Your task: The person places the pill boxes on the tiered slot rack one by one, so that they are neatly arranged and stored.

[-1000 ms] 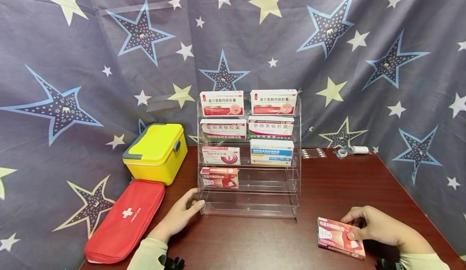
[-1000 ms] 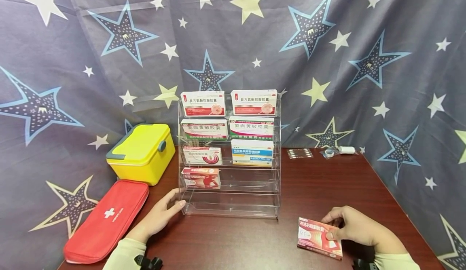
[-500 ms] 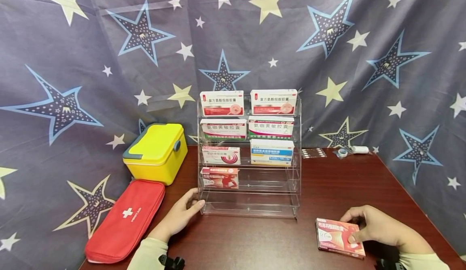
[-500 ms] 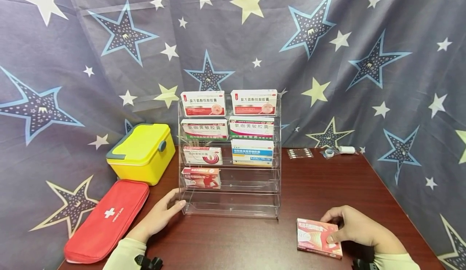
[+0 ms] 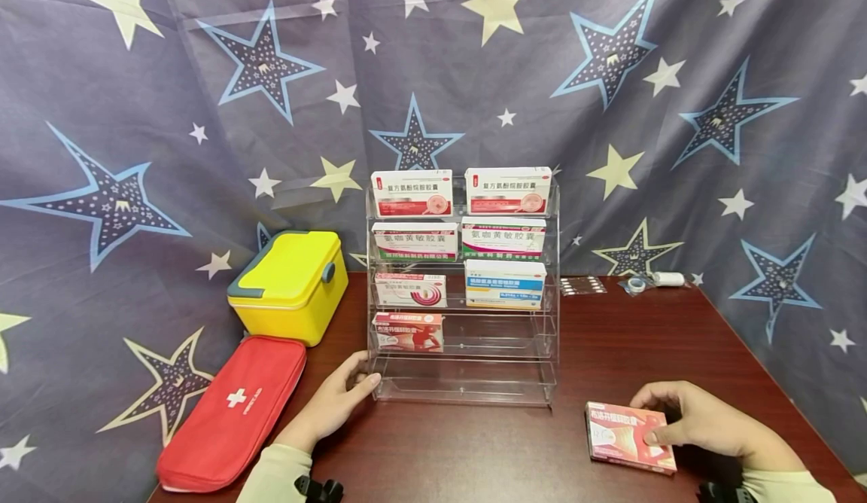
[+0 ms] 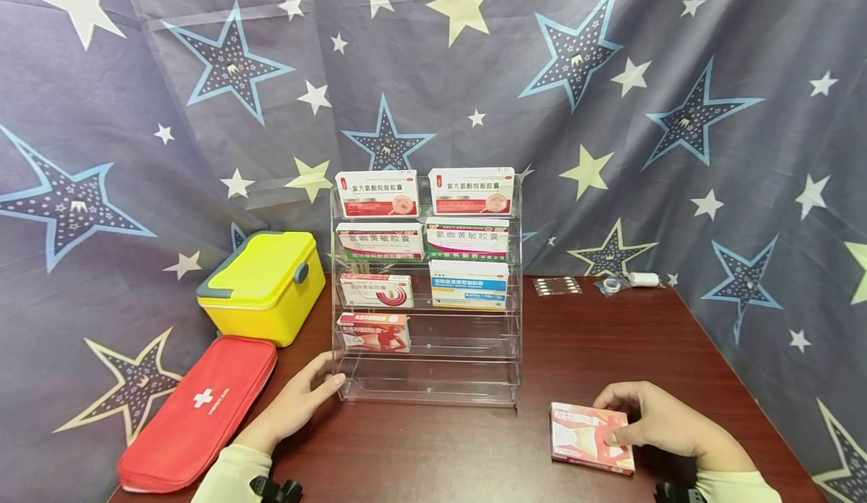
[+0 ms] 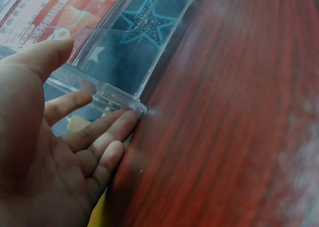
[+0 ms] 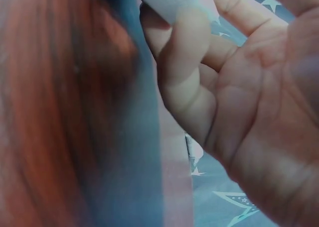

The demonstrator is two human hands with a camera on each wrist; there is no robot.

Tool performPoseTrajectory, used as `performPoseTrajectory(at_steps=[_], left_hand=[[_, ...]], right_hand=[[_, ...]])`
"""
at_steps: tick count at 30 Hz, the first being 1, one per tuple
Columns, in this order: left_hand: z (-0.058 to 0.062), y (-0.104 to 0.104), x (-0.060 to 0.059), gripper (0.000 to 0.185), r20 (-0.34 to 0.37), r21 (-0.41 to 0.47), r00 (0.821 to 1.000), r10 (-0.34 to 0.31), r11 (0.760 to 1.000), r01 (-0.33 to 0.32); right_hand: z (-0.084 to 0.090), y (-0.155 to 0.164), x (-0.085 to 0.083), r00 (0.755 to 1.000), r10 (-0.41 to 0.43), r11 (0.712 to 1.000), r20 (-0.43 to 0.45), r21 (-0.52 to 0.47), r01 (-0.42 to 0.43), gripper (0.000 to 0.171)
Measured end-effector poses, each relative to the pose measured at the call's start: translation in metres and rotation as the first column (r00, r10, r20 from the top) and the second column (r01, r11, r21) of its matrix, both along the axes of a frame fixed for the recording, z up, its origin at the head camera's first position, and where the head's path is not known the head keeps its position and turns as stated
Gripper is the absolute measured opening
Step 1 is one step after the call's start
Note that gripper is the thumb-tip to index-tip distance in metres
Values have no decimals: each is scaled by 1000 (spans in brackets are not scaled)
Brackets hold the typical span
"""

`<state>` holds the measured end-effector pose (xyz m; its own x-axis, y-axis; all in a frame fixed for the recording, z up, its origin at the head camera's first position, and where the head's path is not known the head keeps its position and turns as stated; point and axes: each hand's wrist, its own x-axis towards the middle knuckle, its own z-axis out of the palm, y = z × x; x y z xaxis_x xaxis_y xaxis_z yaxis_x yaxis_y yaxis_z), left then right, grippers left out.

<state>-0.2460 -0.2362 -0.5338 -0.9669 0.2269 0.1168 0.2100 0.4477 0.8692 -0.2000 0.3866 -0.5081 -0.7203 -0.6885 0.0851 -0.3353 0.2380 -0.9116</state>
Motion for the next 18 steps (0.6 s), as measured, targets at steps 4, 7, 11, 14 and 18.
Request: performPoseTrajectory(at_steps=[4, 7, 11, 14, 18], left_hand=[[1, 0, 1, 46, 1, 5, 1000, -4, 1000, 4], [1, 1, 1, 46, -1, 10, 1000, -9, 1000, 9], [2, 1, 1, 46, -7, 10, 1000, -11, 1000, 11], [1, 1, 1, 46, -8, 6, 1000, -6, 1000, 6], [1, 0, 1, 47, -8, -1, 1000, -1, 1000, 1]], right_hand=[[-1, 1, -1, 999, -14, 1000, 45, -5, 15, 29], [-1, 4, -1, 995, -34, 999, 90, -3, 34, 28], [0, 7, -2, 992, -70, 998, 102, 13, 69, 27], [1, 8, -2, 991, -100, 995, 88, 27, 98, 25], [3, 7, 0, 986, -155, 986, 53, 61, 152, 19]])
